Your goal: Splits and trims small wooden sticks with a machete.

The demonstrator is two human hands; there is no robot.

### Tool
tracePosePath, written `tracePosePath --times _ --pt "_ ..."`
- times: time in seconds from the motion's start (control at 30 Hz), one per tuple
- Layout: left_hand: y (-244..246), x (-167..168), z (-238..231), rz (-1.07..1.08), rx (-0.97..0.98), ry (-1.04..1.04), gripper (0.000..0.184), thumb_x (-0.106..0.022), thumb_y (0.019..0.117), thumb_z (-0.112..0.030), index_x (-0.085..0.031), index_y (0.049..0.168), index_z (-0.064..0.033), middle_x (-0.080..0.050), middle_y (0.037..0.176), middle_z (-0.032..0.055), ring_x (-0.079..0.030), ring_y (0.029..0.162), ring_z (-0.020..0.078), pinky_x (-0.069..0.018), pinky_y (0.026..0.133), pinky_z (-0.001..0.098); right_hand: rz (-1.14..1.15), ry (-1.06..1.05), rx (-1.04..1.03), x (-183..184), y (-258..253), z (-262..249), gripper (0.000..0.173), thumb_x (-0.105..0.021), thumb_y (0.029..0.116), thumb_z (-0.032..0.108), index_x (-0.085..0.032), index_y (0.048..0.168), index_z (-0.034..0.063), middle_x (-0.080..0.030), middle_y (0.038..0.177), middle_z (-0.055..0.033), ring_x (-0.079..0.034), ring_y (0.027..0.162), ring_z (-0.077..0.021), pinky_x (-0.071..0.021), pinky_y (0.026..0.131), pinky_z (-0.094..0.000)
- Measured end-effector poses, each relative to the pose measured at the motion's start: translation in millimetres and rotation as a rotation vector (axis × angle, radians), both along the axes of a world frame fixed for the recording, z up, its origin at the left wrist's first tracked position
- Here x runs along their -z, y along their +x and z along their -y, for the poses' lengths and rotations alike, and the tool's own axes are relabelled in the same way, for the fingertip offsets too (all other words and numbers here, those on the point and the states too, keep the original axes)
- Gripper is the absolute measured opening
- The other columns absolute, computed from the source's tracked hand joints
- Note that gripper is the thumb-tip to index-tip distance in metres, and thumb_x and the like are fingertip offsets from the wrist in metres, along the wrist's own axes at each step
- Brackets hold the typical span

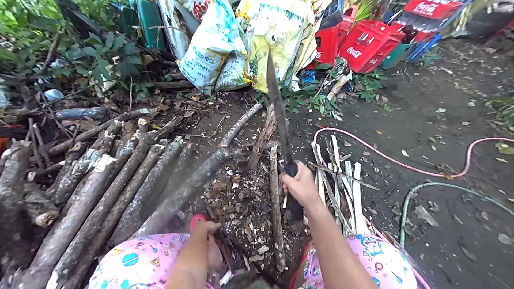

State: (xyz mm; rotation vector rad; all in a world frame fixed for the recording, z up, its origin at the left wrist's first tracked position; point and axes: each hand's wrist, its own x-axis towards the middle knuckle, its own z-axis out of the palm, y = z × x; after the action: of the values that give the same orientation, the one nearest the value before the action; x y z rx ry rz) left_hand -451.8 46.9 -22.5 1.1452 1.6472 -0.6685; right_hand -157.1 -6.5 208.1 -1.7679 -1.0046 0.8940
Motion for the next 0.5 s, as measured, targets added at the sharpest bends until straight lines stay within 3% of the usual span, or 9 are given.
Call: tracePosePath --times 0.13,0.23,0.27,0.33,0.4,0.47,0.5 --pt "-10.8 18.4 23.9 -0.142 0.135 -0.022 0.077 -0.047 0.1046 -0.059 -0.05 0.148 0.005 -0.048 0.151 0.0288 -0.045 0.145 0.0377 -0.0368 0.118 0.0553 0.007 0.169 0.042 -31.8 6.2 18.0 0.04 -0.065 0.0875 0.005 -0.053 0.124 -0.0055 -0.06 0.073 -0.0019 -0.059 0.053 -0.0078 -0.0555 0.054 -0.0259" --pt "-6.7 -6.0 14.9 -0.174 0.13 -0.009 0.086 -0.048 0.1029 -0.062 -0.04 0.153 0.0078 -0.039 0.158 0.0298 -0.038 0.149 0.0385 -0.0323 0.121 0.0544 -0.012 0.123 0.058 -37.4 6.6 22.5 0.041 -0.065 0.0893 0.004 -0.05 0.127 -0.0021 -0.059 0.071 -0.0008 -0.059 0.051 -0.0058 -0.0551 0.052 -0.0218" --pt "-0.9 -19.9 9.4 -0.125 0.112 0.024 0.086 -0.047 0.1034 -0.061 -0.037 0.154 0.0078 -0.04 0.157 0.0311 -0.039 0.149 0.0402 -0.0323 0.121 0.0563 -0.018 0.056 0.049 -28.8 6.9 18.2 0.044 -0.066 0.0909 0.004 -0.048 0.13 -0.0023 -0.059 0.073 -0.0033 -0.06 0.052 -0.0084 -0.0563 0.054 -0.0244" --pt "19.1 -59.3 -0.9 0.07 -0.04 0.123 0.077 -0.044 0.1067 -0.057 -0.043 0.152 0.0051 -0.048 0.148 0.0332 -0.048 0.139 0.0444 -0.0377 0.114 0.06 0.015 -0.115 0.026 8.4 7.7 -0.2 0.05 -0.067 0.0922 0.006 -0.046 0.137 -0.0028 -0.062 0.083 -0.0119 -0.063 0.061 -0.0184 -0.0576 0.061 -0.0362" --pt "37.5 -83.9 -19.3 0.281 -0.111 0.235 0.072 -0.042 0.109 -0.052 -0.033 0.158 -0.0001 -0.048 0.147 0.0348 -0.052 0.133 0.0494 -0.0414 0.109 0.0648 0.075 -0.198 0.038 45.8 6.7 -15.3 0.051 -0.07 0.0888 0.009 -0.051 0.135 -0.0032 -0.066 0.089 -0.0203 -0.067 0.069 -0.0303 -0.058 0.067 -0.0514" --pt "49.7 -105.1 -40.1 0.394 -0.113 0.349 0.076 -0.041 0.1093 -0.052 -0.012 0.166 -0.0099 -0.046 0.149 0.0355 -0.054 0.129 0.0522 -0.0446 0.105 0.0673 0.091 -0.171 0.054 57.9 2.6 -24.2 0.049 -0.069 0.0871 0.009 -0.051 0.131 -0.0035 -0.065 0.088 -0.0192 -0.067 0.067 -0.0298 -0.0583 0.065 -0.0514" --pt "56.2 -124.1 -47.8 0.434 -0.102 0.416 0.076 -0.041 0.1096 -0.051 -0.009 0.166 -0.0125 -0.047 0.149 0.0343 -0.057 0.126 0.0504 -0.0469 0.104 0.0651 0.082 -0.155 0.062 57.5 -0.4 -29.0 0.048 -0.069 0.087 0.009 -0.05 0.129 -0.003 -0.064 0.088 -0.0178 -0.067 0.066 -0.0279 -0.0586 0.064 -0.0495"
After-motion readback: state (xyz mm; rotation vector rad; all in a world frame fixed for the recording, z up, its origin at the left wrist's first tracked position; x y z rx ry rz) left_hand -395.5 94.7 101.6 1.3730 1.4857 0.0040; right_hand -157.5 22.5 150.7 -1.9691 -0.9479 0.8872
